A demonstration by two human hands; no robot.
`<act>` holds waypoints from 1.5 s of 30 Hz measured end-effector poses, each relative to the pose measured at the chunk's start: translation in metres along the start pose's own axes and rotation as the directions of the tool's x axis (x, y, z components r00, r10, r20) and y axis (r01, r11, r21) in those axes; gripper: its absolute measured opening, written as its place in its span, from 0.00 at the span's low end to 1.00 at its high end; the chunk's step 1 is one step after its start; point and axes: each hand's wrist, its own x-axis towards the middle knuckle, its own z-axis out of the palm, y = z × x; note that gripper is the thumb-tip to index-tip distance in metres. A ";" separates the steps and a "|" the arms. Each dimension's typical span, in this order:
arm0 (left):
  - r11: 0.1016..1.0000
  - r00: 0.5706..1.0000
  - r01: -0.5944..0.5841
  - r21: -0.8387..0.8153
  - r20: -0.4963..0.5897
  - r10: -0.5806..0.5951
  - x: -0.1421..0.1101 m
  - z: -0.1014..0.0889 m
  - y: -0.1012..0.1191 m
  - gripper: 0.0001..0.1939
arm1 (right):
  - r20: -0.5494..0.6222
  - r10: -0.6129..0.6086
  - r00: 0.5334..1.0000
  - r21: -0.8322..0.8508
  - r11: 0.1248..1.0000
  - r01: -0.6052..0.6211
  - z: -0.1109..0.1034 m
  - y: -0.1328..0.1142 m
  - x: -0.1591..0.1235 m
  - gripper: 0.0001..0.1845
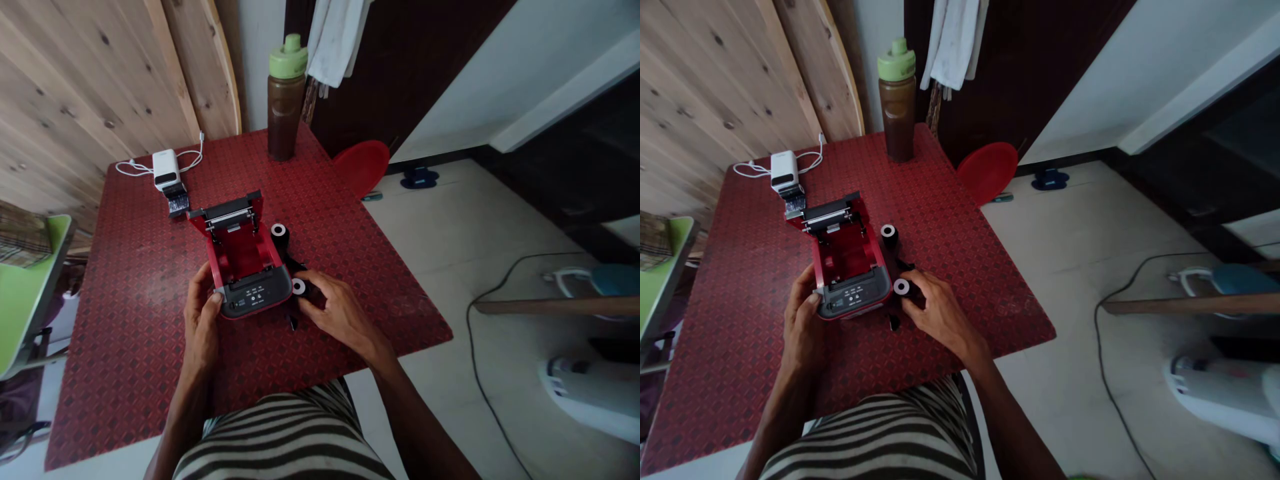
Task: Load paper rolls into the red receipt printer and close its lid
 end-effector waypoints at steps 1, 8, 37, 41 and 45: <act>1.000 1.000 0.003 0.001 0.002 -0.003 0.000 0.000 0.001 0.31 | 0.007 -0.003 1.000 0.001 1.000 0.003 0.002 0.001 -0.001 0.18; 1.000 1.000 0.021 0.009 -0.005 -0.021 0.000 0.001 0.003 0.31 | 0.099 -0.002 0.995 -0.123 0.992 0.015 -0.022 -0.002 -0.017 0.35; 0.995 0.996 0.088 -0.041 0.032 -0.087 -0.004 0.002 0.009 0.31 | 0.057 -0.278 0.959 -0.164 0.945 0.284 -0.076 -0.072 0.085 0.19; 0.996 0.996 0.082 -0.031 0.035 -0.081 -0.004 0.002 0.014 0.30 | 0.294 -0.275 0.915 -0.328 0.871 0.367 -0.045 -0.098 0.096 0.13; 0.998 0.996 0.066 -0.019 0.054 -0.065 -0.003 0.002 0.018 0.30 | 0.450 -0.173 0.876 -0.534 0.734 0.419 -0.007 -0.109 0.110 0.13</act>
